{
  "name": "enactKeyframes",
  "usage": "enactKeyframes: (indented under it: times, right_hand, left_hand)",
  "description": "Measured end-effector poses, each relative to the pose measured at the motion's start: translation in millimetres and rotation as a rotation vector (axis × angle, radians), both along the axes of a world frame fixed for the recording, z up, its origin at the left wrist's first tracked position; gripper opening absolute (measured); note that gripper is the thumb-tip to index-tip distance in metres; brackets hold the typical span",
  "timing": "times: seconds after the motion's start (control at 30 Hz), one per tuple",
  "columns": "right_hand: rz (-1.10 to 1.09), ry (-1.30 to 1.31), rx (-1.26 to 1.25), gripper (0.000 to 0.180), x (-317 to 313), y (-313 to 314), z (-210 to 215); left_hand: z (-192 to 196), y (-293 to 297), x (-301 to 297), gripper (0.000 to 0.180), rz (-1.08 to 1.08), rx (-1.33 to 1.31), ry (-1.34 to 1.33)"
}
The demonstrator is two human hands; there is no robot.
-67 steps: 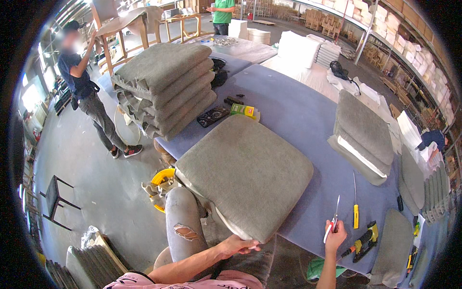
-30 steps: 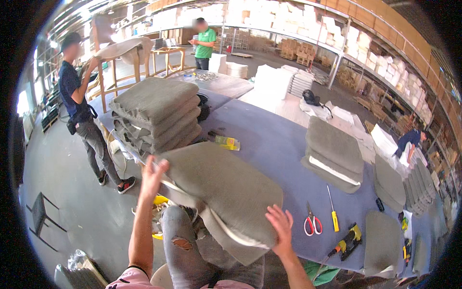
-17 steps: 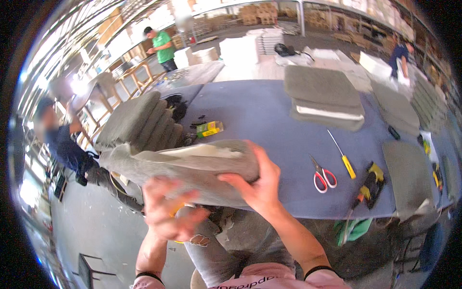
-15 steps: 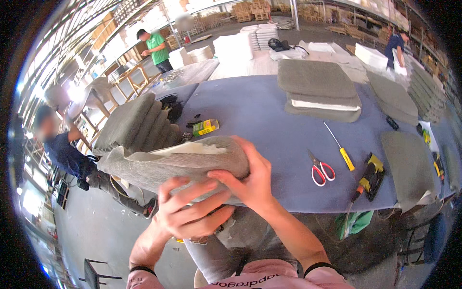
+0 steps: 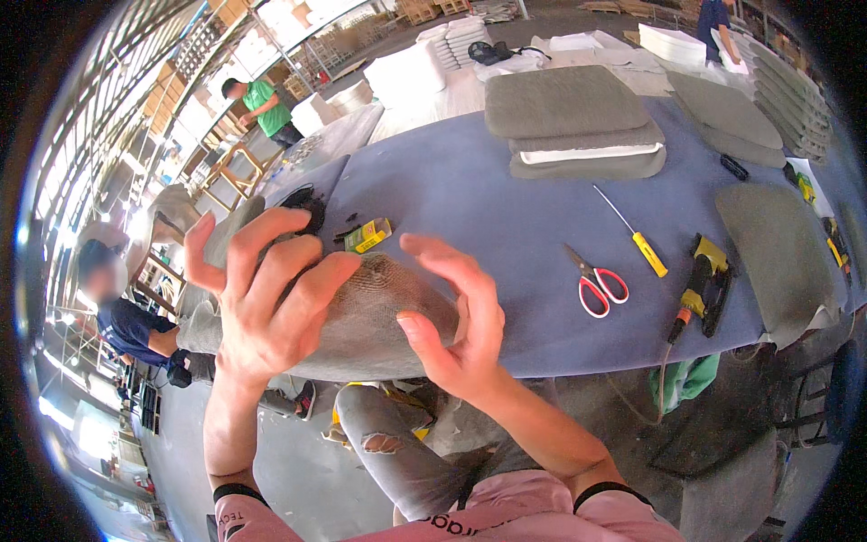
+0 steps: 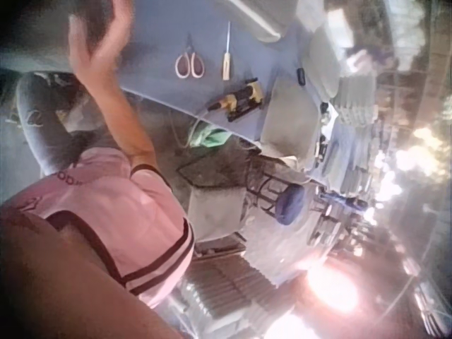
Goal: The person trims excess fabric from a cushion using a knife and scissors, then folds the edges and secures them with a staple gun. The cushion is flipped and restapled on the opposite side to complete the covering.
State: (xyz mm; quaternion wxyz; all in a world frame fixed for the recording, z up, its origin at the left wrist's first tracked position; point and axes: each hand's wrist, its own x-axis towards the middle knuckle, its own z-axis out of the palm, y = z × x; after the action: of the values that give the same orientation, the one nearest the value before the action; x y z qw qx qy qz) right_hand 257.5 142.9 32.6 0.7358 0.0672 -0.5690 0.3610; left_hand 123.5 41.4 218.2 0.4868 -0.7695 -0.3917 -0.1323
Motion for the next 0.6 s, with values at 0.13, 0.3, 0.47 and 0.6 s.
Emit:
enactKeyframes:
  times: [0.13, 0.3, 0.47, 0.6]
  right_hand:
    - [-0.055, -0.034, 0.066, 0.034, 9.9, -2.6, 12.1]
    - [0.006, -0.086, 0.001, 0.025, 14.5, -8.9, 22.5]
    - [-0.021, -0.084, 0.042, 0.019, 11.9, -11.0, 24.2]
    - [-0.077, -0.243, 0.061, 0.013, 30.4, -22.2, 33.6]
  left_hand:
    - [4.7, -5.3, -0.4, 0.032, -0.025, -0.054, 0.032]
    - [7.5, -6.4, -1.0, 0.039, -0.112, -0.121, 0.043]
    - [-2.7, -17.5, -6.5, 0.038, -0.141, -0.020, 0.038]
    - [-10.4, -38.4, -0.3, 0.035, -0.070, 0.011, 0.055]
